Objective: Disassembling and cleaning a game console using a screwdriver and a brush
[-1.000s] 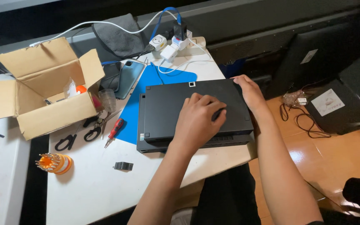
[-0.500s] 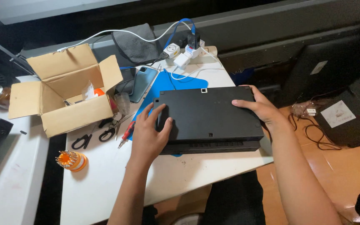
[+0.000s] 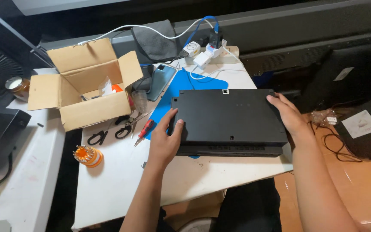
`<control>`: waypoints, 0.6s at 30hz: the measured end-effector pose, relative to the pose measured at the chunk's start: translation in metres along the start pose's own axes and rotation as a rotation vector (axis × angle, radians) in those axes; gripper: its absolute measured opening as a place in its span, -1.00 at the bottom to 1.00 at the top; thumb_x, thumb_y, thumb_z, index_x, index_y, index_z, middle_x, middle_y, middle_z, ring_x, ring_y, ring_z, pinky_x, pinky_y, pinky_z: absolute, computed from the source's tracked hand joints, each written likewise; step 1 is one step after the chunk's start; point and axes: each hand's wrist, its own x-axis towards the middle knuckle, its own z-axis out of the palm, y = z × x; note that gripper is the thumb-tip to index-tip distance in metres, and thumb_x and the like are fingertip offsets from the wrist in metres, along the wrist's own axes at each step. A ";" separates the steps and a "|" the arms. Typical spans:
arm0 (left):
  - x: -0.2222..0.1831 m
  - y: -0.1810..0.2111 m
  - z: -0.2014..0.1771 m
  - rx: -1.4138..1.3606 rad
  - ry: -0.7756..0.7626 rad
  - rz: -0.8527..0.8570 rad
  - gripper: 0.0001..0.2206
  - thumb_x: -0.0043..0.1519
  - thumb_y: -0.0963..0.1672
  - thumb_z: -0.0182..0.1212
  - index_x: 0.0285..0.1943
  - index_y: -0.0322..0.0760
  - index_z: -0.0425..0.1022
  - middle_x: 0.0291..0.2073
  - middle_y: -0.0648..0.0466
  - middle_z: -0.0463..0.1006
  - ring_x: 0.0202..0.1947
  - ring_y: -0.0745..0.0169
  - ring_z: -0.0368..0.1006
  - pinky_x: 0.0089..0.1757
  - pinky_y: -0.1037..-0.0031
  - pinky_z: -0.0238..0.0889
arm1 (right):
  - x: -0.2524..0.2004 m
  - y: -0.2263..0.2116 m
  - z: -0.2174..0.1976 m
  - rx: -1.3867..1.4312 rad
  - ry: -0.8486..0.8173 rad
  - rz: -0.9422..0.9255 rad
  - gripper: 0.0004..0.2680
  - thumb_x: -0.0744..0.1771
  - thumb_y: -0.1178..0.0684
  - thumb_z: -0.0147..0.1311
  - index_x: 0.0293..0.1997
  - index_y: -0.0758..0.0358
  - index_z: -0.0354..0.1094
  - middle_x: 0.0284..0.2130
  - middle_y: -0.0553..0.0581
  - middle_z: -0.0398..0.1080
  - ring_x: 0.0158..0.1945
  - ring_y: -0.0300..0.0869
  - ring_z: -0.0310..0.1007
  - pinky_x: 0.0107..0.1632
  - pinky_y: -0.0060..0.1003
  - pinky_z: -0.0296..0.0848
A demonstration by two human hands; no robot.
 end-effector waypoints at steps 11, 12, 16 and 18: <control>0.007 -0.011 -0.007 -0.019 0.173 -0.015 -0.79 0.22 -0.14 0.16 -0.06 -0.11 0.70 -0.18 0.09 0.73 -0.20 0.21 0.67 -0.19 0.48 0.57 | 0.025 0.040 -0.013 0.219 -0.162 -0.158 -0.52 0.39 -0.05 -0.15 0.56 0.01 -0.05 0.40 0.13 0.08 0.40 -0.12 0.08 0.41 -0.23 0.03; 0.006 -0.005 -0.010 0.020 0.159 0.001 -0.77 0.24 -0.15 0.09 -0.08 -0.18 0.69 -0.21 0.12 0.74 -0.29 0.30 0.68 -0.16 0.52 0.55 | 0.040 0.050 -0.015 0.287 -0.144 -0.100 -0.53 0.38 -0.08 -0.18 0.55 -0.06 0.00 0.33 0.05 0.23 0.29 -0.20 0.27 0.28 -0.39 0.22; 0.006 -0.015 -0.013 0.108 0.130 0.052 -0.77 0.22 -0.18 0.13 -0.03 -0.18 0.67 -0.17 0.10 0.73 -0.18 0.14 0.69 -0.12 0.43 0.58 | 0.056 0.077 -0.024 0.204 -0.080 -0.109 -0.56 0.40 -0.08 -0.17 0.53 -0.09 0.08 0.27 0.02 0.28 0.20 -0.21 0.31 0.18 -0.42 0.25; 0.007 -0.028 -0.014 0.211 0.170 0.172 -0.82 0.24 -0.17 0.17 -0.06 -0.07 0.65 -0.26 0.18 0.73 -0.29 0.22 0.68 -0.25 0.42 0.52 | 0.068 0.098 -0.026 0.259 0.005 -0.221 -0.63 0.40 -0.07 -0.04 0.41 0.00 0.28 0.13 -0.02 0.40 0.04 -0.32 0.40 0.01 -0.53 0.35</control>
